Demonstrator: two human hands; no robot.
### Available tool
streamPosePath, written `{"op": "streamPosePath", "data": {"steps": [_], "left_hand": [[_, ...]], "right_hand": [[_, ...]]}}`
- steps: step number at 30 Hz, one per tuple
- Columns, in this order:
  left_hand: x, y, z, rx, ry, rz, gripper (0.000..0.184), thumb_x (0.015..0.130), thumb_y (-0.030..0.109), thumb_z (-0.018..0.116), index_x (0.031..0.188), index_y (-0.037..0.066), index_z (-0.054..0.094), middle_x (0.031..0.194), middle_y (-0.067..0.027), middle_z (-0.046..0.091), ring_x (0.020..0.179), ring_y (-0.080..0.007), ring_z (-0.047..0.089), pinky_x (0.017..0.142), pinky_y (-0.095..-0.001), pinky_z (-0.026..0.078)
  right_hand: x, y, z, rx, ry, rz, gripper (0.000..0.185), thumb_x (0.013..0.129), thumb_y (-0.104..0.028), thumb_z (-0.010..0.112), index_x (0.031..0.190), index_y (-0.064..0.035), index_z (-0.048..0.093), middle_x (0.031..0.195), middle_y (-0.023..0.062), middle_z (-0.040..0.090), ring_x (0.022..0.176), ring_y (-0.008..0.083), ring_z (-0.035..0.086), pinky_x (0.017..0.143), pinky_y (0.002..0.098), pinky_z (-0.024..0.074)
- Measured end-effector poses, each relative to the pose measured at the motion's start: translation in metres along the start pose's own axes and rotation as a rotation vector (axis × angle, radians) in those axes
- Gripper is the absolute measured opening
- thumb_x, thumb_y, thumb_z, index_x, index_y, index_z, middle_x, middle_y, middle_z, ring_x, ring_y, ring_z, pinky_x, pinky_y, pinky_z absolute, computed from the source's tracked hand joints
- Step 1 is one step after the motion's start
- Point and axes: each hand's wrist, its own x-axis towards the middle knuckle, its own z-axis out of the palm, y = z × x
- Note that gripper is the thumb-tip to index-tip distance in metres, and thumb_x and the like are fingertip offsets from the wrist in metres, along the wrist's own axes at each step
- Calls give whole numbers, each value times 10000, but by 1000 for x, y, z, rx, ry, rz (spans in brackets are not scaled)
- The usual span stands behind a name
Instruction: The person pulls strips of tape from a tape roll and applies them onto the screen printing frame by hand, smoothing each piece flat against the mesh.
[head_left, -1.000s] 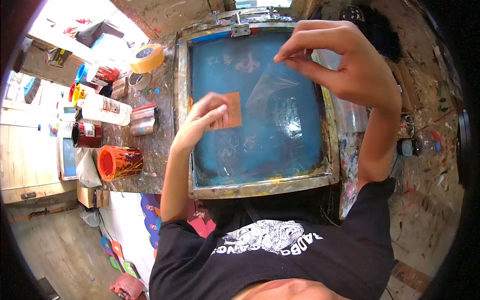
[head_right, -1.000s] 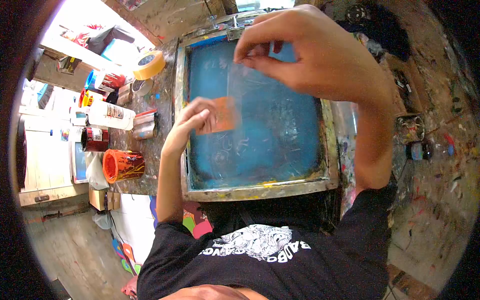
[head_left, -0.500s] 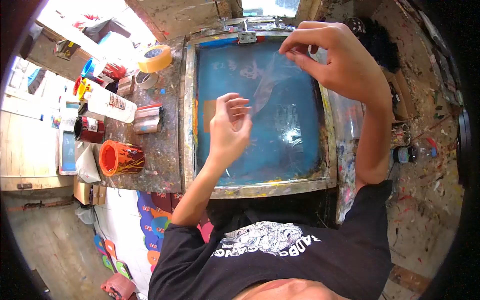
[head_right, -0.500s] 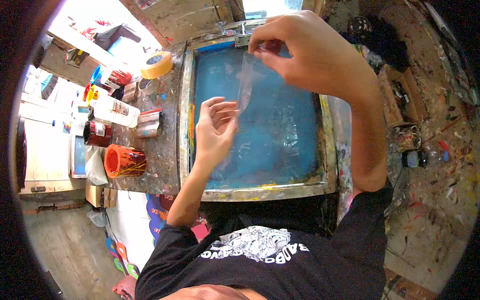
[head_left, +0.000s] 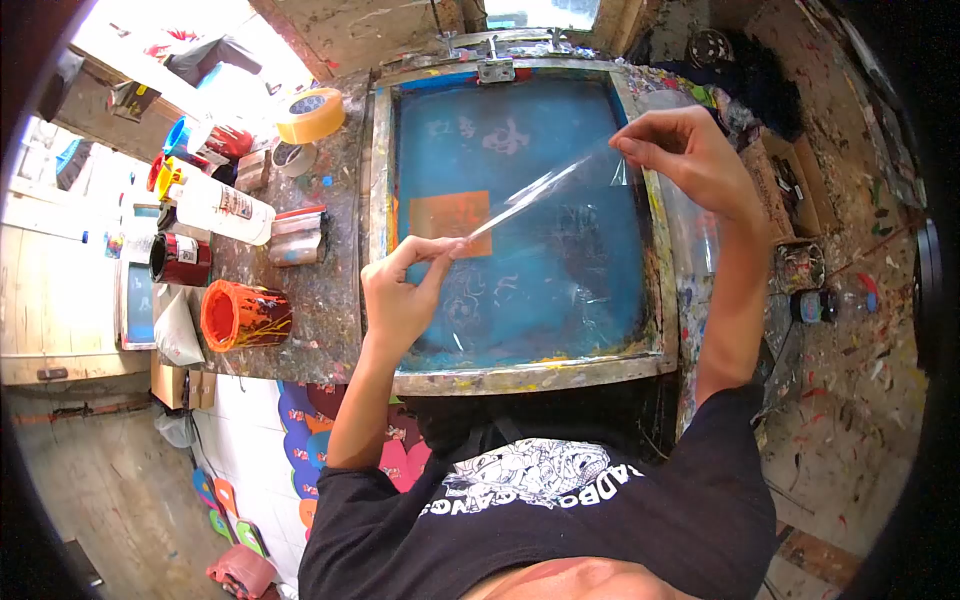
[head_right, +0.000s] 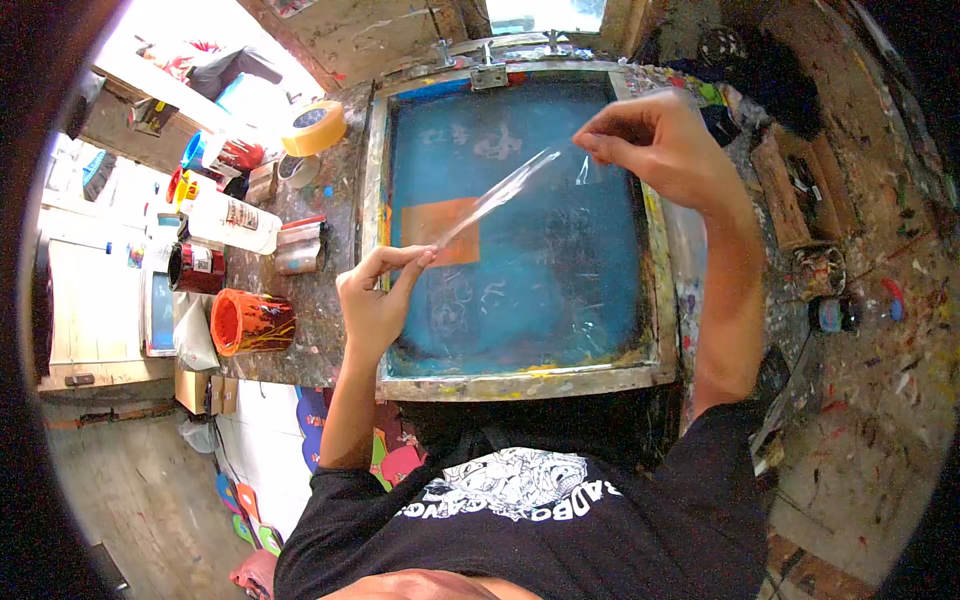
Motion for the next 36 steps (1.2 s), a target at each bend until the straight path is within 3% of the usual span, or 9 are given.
{"op": "streamPosePath", "data": {"steps": [7, 11, 17, 21, 23, 26, 29, 31, 36], "left_hand": [[3, -4, -24, 579, 55, 777, 184, 821, 31, 769, 1005, 43, 772, 1071, -106, 778, 963, -271, 759, 788, -344, 596], [4, -10, -34, 760, 24, 869, 236, 817, 82, 792, 1052, 98, 789, 1192, -105, 748, 1115, -261, 713, 877, -374, 574], [-7, -45, -37, 485, 42, 555, 242, 747, 139, 894, 943, 80, 766, 1244, -122, 732, 1106, -286, 690, 941, -403, 526], [17, -17, -10, 292, 63, 311, 263, 811, 151, 841, 1030, 36, 751, 1284, -157, 703, 1122, -301, 679, 974, -405, 515], [41, -10, 8, -259, -149, 33, 348, 899, 264, 761, 1140, 15, 728, 1313, -165, 685, 1155, -270, 662, 1011, -396, 494], [76, -13, 42, -501, -440, 52, 521, 992, 423, 585, 1234, -28, 682, 1349, -172, 662, 1192, -262, 640, 1067, -404, 451], [81, -18, 71, -948, -764, -139, 748, 994, 559, 420, 1260, -109, 627, 1342, -236, 647, 1174, -371, 648, 1084, -459, 423], [78, -18, 74, -1277, -1252, -221, 771, 993, 580, 385, 1173, -125, 641, 1175, -287, 695, 1101, -418, 658, 1037, -474, 445], [49, -38, 59, -1561, -1236, -195, 519, 1027, 440, 504, 960, -62, 617, 736, -140, 603, 630, -224, 594, 556, -361, 496]], "right_hand": [[-24, 19, -3, 256, -95, 146, 193, 946, -165, 755, 1000, 19, 779, 818, 25, 712, 747, 75, 631, 693, 235, 489], [-30, 12, -7, 255, -49, 113, 193, 947, -159, 750, 1012, 21, 778, 823, 28, 715, 741, 77, 630, 699, 238, 493], [-40, -20, -24, 80, 159, 6, 191, 951, -148, 737, 998, 34, 766, 830, 31, 716, 765, 98, 638, 701, 258, 497], [-18, -59, -18, -369, -39, -256, 128, 924, -92, 738, 1004, 6, 758, 845, 47, 694, 790, 145, 640, 715, 284, 499], [-8, -82, -15, -524, -138, -380, 111, 911, -55, 745, 1010, -5, 757, 866, 47, 675, 804, 151, 633, 730, 287, 500], [-2, -116, -10, -530, -245, -548, 127, 879, -11, 756, 1005, -21, 765, 890, 68, 661, 824, 198, 641, 737, 322, 513], [-3, -136, -11, -531, -284, -634, 122, 879, 1, 750, 995, -31, 772, 911, 73, 670, 824, 210, 640, 738, 342, 516], [-4, -139, -16, -510, -301, -652, 140, 877, 20, 745, 998, -41, 777, 909, 71, 666, 822, 203, 637, 721, 337, 505], [-13, -122, -30, -474, -254, -602, 132, 881, 4, 738, 1000, -41, 775, 900, 73, 668, 827, 205, 640, 737, 325, 499]]}}
